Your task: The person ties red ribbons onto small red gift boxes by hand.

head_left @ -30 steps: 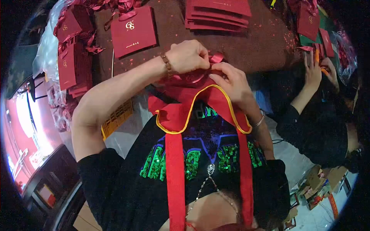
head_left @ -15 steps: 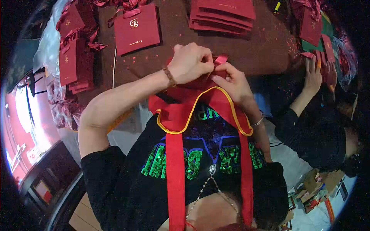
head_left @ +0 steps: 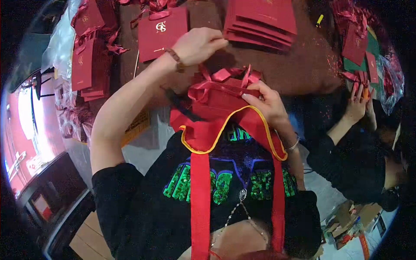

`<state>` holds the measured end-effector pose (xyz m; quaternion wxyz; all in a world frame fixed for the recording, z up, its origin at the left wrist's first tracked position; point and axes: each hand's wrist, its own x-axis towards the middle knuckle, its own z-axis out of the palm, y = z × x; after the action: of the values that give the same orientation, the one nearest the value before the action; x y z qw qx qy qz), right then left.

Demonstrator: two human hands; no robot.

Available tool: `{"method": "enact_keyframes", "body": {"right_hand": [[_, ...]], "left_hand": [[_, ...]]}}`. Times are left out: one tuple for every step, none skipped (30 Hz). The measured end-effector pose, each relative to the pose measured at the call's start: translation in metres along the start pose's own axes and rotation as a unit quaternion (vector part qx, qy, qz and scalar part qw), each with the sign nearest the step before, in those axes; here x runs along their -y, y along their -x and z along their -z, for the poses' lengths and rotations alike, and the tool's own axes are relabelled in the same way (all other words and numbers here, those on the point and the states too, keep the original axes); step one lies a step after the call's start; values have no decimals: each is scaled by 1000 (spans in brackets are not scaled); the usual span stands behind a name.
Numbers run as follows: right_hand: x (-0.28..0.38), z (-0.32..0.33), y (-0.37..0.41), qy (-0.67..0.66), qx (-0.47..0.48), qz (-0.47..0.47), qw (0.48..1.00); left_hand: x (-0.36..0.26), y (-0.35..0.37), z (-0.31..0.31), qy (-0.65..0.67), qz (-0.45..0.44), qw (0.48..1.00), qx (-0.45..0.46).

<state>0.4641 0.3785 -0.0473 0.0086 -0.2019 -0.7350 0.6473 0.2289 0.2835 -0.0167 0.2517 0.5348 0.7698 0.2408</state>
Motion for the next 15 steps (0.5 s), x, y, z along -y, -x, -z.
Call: {"method": "enact_keyframes", "body": {"right_hand": [[4,1,-1,3,6,-11,1000],[7,2,-2,6,14,-23,1000],[8,2,-2,11,13,-30,999],[5,2,-3,10,18,-29,999],[0,4,-4,22,10,-8,1000],[-6,6,-4,33,2,13,999],[-16,6,-4,10,-6,4,1000],[-16,6,-5,10,-7,3,1000],[-14,7,-5,-40,-1,-31,999],[-12,8,-4,-88,5,-67,994],[-10,5,-7,-83,12,-77,993],[-14,5,-8,-81,15,-78,994],[-19,5,-9,-90,11,-88,992],[-22,4,-10,-101,5,-98,990],[-21,4,-10,-100,4,-97,990]], "left_hand": [[11,3,6,0,22,999,40],[14,9,11,-2,25,999,36],[13,17,14,59,80,992,74],[12,27,15,121,135,977,112],[10,37,15,120,138,977,109],[10,47,13,48,74,994,65],[8,58,9,-25,8,999,22],[2,67,6,-96,-60,993,-21],[-8,76,3,-126,-76,989,-24],[-8,79,-4,-136,-129,981,-55],[-4,81,-13,-155,-162,970,-90],[-4,82,-19,-175,-194,957,-126],[-8,84,-22,-174,-192,957,-127],[-16,89,-23,-214,-206,944,-146],[-24,92,-24,-254,-221,927,-164]]}}
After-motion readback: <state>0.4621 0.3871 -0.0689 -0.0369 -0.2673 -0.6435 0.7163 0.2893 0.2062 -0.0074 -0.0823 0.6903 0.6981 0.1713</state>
